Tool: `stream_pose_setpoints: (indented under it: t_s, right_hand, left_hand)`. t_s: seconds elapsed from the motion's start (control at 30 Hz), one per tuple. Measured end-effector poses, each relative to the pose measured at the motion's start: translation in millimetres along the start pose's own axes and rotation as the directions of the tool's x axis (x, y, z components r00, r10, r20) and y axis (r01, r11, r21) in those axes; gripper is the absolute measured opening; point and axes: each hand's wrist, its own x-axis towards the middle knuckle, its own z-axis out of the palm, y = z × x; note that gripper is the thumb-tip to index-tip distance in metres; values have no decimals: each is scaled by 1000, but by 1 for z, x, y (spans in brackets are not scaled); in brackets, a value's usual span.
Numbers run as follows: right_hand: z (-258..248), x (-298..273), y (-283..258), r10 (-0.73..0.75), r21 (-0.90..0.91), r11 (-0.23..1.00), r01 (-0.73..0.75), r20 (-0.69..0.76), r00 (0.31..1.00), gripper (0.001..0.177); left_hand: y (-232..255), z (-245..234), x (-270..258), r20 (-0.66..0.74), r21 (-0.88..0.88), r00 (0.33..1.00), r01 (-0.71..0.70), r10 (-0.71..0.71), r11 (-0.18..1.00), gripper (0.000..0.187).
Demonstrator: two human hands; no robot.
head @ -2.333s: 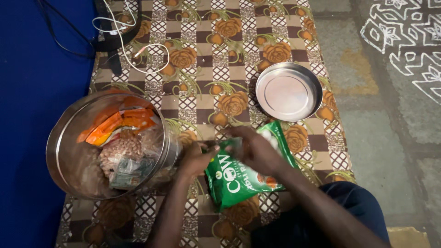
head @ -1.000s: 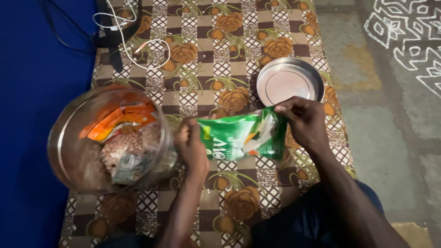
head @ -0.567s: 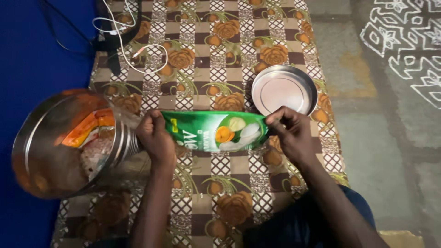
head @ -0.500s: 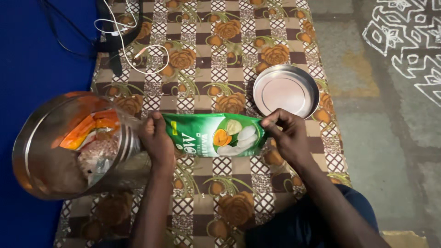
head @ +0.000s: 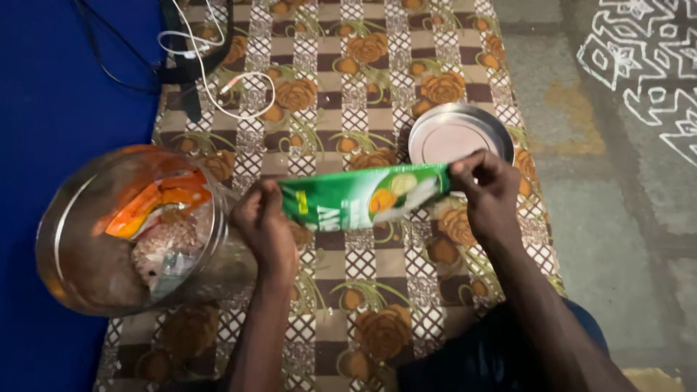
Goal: The person sits on a patterned mat and unpacks several food items from a large metal container. They place a green packet, an orange packet, and a small blue sachet onto the mat, then open a clear plastic bag of chickpeas and pour them into a metal plate.
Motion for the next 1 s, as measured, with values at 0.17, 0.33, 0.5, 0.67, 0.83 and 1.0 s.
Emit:
stream_pose_setpoints:
  t_s: [0.17,0.33,0.5,0.67,0.83,1.0]
  right_hand:
    - [-18,-7,15,55,131,990,-57,23,998,10]
    - [-33,13,39,377,-339,874,-350,17,926,7]
    - [-38,1,49,660,-957,281,77,251,708,32]
    - [-37,-13,24,973,-955,214,-207,188,137,50]
    - [-26,-29,44,852,-887,348,302,434,293,49]
    - [-45,-20,15,655,-593,737,-324,510,558,31]
  left_hand:
    - [-8,-22,5,40,252,998,30,-42,967,40]
    - [-61,-23,7,51,251,950,285,-307,925,35]
    - [-95,-53,-1,230,847,954,-99,-191,523,39]
    - [-108,-78,-3,350,930,570,-111,-744,352,41]
    - [-91,-75,-10,253,829,383,387,-888,403,47]
    - [-19,-24,-17,82,657,699,498,-711,566,52]
